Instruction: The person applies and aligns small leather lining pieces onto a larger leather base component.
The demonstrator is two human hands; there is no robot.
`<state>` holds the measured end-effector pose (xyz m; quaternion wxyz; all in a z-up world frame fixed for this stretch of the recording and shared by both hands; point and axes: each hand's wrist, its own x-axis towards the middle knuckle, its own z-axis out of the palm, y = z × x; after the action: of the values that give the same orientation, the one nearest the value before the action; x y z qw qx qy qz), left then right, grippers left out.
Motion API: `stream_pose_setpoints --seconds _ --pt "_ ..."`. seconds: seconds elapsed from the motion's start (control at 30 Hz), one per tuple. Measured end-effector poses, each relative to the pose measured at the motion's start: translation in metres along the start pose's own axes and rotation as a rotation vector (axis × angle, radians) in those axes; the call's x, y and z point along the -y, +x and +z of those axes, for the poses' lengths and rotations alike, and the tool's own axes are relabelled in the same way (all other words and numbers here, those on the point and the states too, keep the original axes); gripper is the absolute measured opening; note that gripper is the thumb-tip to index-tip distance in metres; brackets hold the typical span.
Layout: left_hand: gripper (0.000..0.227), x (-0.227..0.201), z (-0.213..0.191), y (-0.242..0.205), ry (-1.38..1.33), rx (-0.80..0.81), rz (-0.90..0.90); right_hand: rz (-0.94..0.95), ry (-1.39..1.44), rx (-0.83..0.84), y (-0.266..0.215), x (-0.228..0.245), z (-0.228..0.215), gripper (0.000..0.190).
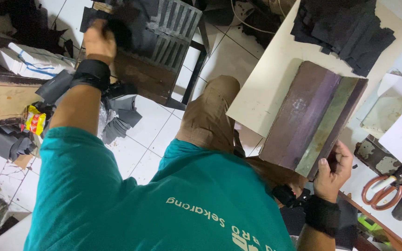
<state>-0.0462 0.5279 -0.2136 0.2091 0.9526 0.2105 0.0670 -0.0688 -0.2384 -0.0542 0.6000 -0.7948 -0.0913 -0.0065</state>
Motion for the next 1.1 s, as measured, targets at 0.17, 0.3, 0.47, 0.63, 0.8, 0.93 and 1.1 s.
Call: stream_pose_setpoints --seconds 0.17,0.3,0.47,0.63,0.8,0.93,1.1 --pt "0.032 0.02 0.01 -0.001 -0.821 -0.16 -0.511 0.001 0.0 0.004 0.002 0.005 0.003 0.051" --pt "0.041 0.04 0.018 0.0 -0.767 -0.319 -0.286 -0.004 0.018 0.004 0.001 0.003 0.002 0.052" --pt "0.047 0.053 0.006 0.005 0.003 -0.538 -0.192 0.006 -0.015 -0.01 -0.002 -0.007 -0.004 0.051" --pt "0.035 0.066 0.002 0.009 0.012 -0.256 -0.32 -0.006 0.012 0.002 0.001 0.001 0.001 0.05" --pt "0.038 0.059 -0.012 0.007 -0.033 -0.3 -0.381 0.002 -0.006 -0.001 0.0 0.001 0.001 0.05" --pt "0.044 0.025 -0.018 0.006 0.087 -0.363 -0.076 -0.018 -0.009 0.003 -0.001 -0.005 -0.002 0.05" --pt "0.039 -0.073 -0.039 0.004 0.082 0.006 0.29 -0.001 -0.008 -0.009 0.0 0.001 0.001 0.05"
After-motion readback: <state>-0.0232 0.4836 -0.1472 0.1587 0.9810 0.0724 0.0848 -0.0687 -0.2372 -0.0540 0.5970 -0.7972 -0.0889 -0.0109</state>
